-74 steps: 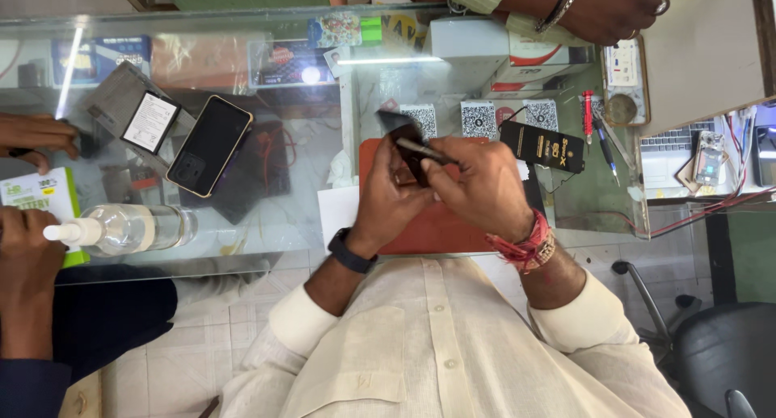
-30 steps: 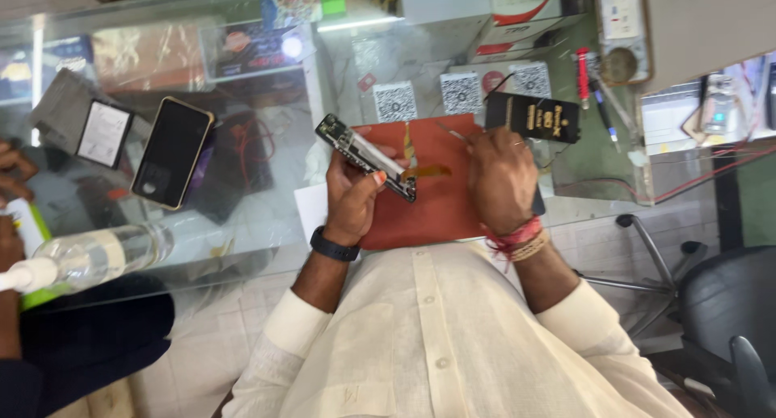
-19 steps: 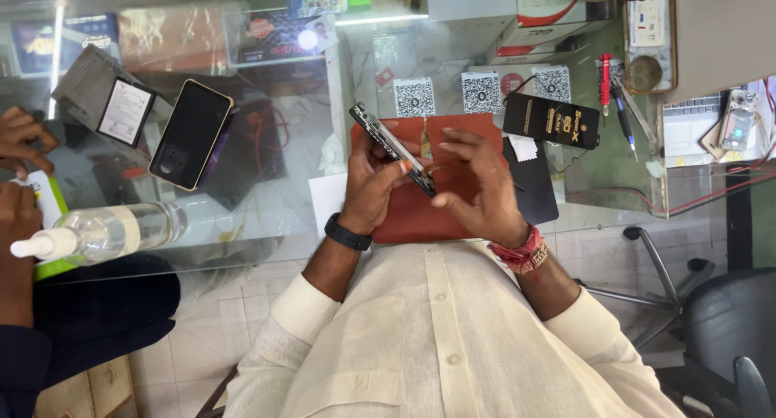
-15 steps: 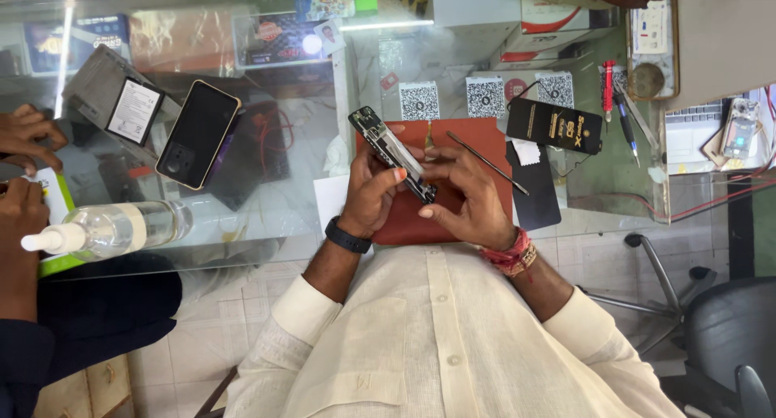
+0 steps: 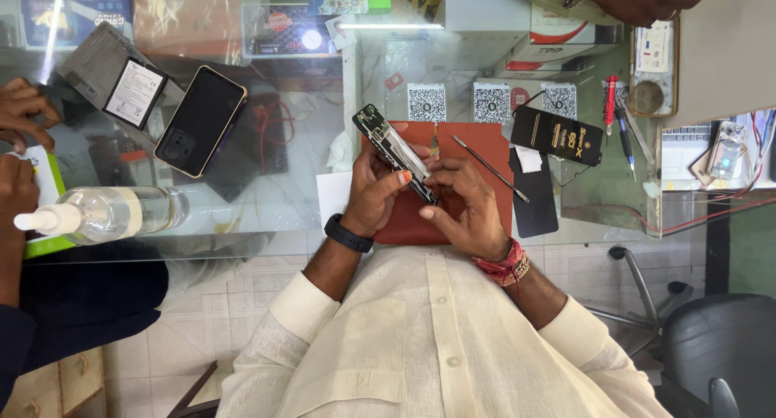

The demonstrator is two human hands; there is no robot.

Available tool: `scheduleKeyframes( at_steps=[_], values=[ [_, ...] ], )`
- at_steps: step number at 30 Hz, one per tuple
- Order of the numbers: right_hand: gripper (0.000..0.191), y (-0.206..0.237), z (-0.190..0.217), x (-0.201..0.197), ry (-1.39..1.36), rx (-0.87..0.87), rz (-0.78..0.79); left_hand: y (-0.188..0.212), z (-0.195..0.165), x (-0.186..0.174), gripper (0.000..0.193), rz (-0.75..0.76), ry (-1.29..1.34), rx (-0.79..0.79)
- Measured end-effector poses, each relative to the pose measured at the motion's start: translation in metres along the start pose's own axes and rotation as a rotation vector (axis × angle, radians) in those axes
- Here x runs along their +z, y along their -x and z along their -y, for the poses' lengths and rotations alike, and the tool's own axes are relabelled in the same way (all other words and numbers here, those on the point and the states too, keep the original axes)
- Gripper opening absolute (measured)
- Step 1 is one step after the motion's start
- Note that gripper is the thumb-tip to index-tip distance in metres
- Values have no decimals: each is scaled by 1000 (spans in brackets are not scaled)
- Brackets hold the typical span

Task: The person applies adhesive to the edges of a disassembled smartphone and uses a metal tool to adjust internal components. The person handles the phone and tools while another person cleans a separate phone nearby.

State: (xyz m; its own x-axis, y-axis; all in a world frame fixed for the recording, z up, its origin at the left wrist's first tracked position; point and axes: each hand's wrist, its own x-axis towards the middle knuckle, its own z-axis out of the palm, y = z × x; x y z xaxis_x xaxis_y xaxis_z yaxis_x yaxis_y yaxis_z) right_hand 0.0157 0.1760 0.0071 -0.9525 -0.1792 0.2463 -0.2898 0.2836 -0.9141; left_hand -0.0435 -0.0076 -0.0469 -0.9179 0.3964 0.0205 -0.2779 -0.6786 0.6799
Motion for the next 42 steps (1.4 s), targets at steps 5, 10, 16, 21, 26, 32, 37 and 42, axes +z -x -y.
scheduleKeyframes(
  at_steps=[5,10,16,21,26,32,37,42],
  values=[
    [27,2,-10,4,-131,134,-7,-5,-1,5,72,-33,10,3],
    [27,4,-22,11,-362,146,-71,-7,-7,14,107,-137,-47,-24],
    [27,4,-23,11,-301,130,-79,-9,-10,17,112,-138,-54,-5],
    [27,1,-21,12,-225,99,-87,-8,-10,13,113,-152,-71,-16],
    [29,-2,-20,11,-196,83,-94,-8,-10,13,116,-159,-67,-38],
    [29,-4,-20,11,-241,95,-92,-11,-12,13,115,-159,-81,-72],
    [29,-4,-21,10,-239,114,-89,-12,-11,10,115,-143,-96,-66],
    [28,-2,-20,10,-221,121,-92,-11,-10,8,115,-103,-116,-32]
  ],
)
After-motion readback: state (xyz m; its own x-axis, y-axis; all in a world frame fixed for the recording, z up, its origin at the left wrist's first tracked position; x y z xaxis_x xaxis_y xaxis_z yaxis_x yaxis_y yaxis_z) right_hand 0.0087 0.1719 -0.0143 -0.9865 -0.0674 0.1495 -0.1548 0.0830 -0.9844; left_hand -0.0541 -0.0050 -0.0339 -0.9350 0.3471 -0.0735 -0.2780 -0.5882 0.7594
